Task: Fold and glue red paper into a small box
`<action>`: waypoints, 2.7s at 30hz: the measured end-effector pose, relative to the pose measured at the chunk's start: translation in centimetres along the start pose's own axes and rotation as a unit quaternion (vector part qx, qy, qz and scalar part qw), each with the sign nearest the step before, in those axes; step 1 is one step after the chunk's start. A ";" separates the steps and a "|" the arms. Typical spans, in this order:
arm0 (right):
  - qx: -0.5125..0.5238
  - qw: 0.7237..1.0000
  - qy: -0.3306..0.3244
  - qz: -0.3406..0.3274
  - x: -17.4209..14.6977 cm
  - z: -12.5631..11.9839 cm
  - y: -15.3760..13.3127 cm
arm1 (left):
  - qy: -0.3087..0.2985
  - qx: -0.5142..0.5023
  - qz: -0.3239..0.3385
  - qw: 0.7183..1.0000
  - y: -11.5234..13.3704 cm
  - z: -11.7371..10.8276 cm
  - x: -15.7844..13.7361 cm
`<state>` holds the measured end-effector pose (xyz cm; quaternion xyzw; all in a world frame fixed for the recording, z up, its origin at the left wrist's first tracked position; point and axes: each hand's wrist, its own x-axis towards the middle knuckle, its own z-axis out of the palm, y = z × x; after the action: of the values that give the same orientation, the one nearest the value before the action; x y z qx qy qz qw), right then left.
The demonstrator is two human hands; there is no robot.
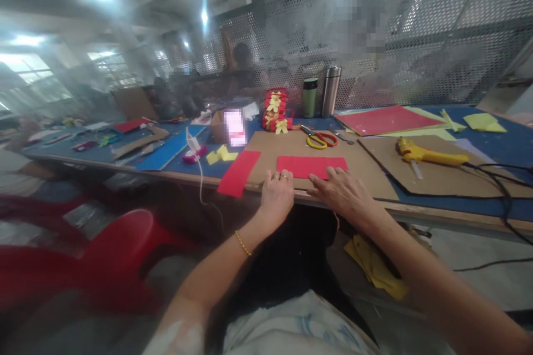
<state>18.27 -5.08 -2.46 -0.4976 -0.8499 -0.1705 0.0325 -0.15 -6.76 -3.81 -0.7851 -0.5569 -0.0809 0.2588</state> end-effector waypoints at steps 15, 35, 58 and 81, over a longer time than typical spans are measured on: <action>-0.003 1.000 0.009 -0.009 0.1 0.5 0.1 | -0.002 0.007 0.004 1.000 -0.1 0.0 0.1; 0.028 0.999 -0.003 0.014 -0.3 -0.8 0.1 | -0.055 -0.016 0.041 0.998 -0.7 -1.5 0.6; 0.046 0.998 -0.009 0.029 -0.8 -1.2 1.0 | -0.122 -0.006 0.077 0.990 0.4 -2.9 2.4; -0.008 0.997 0.002 0.081 -5.1 -1.5 5.6 | -0.117 -0.040 0.063 0.990 0.3 -2.6 2.5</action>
<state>25.46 -7.33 -0.79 -0.5643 -0.8055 -0.1752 0.0439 1.47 -6.06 -0.69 -0.8322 -0.5294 0.0053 0.1649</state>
